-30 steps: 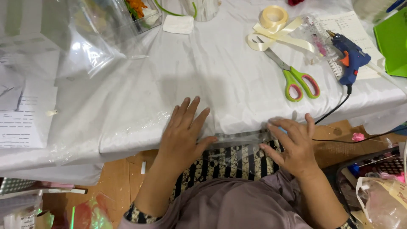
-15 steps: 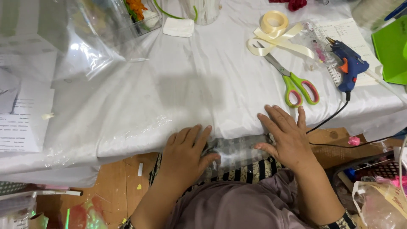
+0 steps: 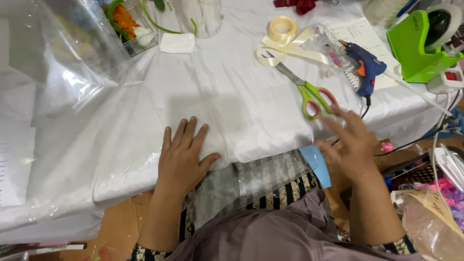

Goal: The person unrolls a length of ribbon from a spool, cuts it with shears, and then uses a hot glue gun to apply adhesive to form a decorative loop.

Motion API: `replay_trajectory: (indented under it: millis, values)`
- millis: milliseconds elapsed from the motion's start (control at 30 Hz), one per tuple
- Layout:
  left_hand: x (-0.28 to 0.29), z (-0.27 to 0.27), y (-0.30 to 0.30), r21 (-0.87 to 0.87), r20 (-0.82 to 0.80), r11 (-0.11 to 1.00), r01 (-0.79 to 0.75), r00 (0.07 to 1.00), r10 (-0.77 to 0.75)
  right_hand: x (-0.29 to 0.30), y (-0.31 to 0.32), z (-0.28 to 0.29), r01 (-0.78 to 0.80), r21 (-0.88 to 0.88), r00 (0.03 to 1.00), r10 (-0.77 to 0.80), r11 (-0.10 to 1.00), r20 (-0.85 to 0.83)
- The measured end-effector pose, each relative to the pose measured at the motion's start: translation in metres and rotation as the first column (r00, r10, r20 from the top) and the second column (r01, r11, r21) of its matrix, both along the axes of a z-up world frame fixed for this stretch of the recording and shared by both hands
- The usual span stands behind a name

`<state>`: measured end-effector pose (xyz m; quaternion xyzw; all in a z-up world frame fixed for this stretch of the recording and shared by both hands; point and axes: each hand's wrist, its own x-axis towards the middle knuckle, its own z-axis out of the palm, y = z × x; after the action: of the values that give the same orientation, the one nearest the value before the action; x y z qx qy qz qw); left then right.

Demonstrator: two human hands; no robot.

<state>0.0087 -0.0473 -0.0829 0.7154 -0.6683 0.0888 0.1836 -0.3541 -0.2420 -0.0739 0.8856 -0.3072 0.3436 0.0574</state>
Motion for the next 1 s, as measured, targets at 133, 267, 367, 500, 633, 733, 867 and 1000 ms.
replay_trajectory:
  millis: [133,267,367,500,633,733,867,1000]
  values:
    - [0.001,-0.003,0.000,-0.046,0.043,0.999,0.028,0.999,-0.026,-0.045,-0.075,0.015,0.107,0.076,0.957,-0.124,0.991,0.264]
    - [-0.001,0.001,0.001,-0.066,0.046,0.998,0.010,0.999,-0.007,-0.044,-0.136,0.028,0.674,0.418,0.737,-0.590,0.609,-0.329]
    - [-0.001,0.003,0.002,-0.061,0.036,0.998,0.008,0.999,-0.006,-0.030,-0.151,0.032,0.753,0.468,0.657,-0.569,0.463,-0.494]
    - [-0.002,0.003,0.002,-0.072,0.039,0.997,-0.003,0.999,0.005,-0.025,-0.152,0.034,0.631,0.696,0.674,-0.687,0.342,-0.274]
    - [-0.002,0.004,0.001,-0.084,0.037,0.996,0.006,0.999,-0.003,-0.026,-0.145,0.026,0.567,0.731,0.663,-0.737,0.380,-0.132]
    - [-0.002,0.003,0.001,-0.080,0.058,0.997,-0.003,0.998,0.008,-0.032,-0.146,0.010,0.512,0.685,0.670,-0.740,0.518,0.060]
    - [-0.002,0.005,0.001,-0.077,0.046,0.997,-0.005,0.999,0.009,-0.040,-0.145,0.002,0.071,0.458,0.611,-0.401,0.886,0.682]
    - [-0.001,0.001,0.000,-0.097,0.043,0.995,0.003,0.999,0.002,-0.048,-0.146,0.016,-0.227,0.208,0.457,-0.084,0.952,0.886]
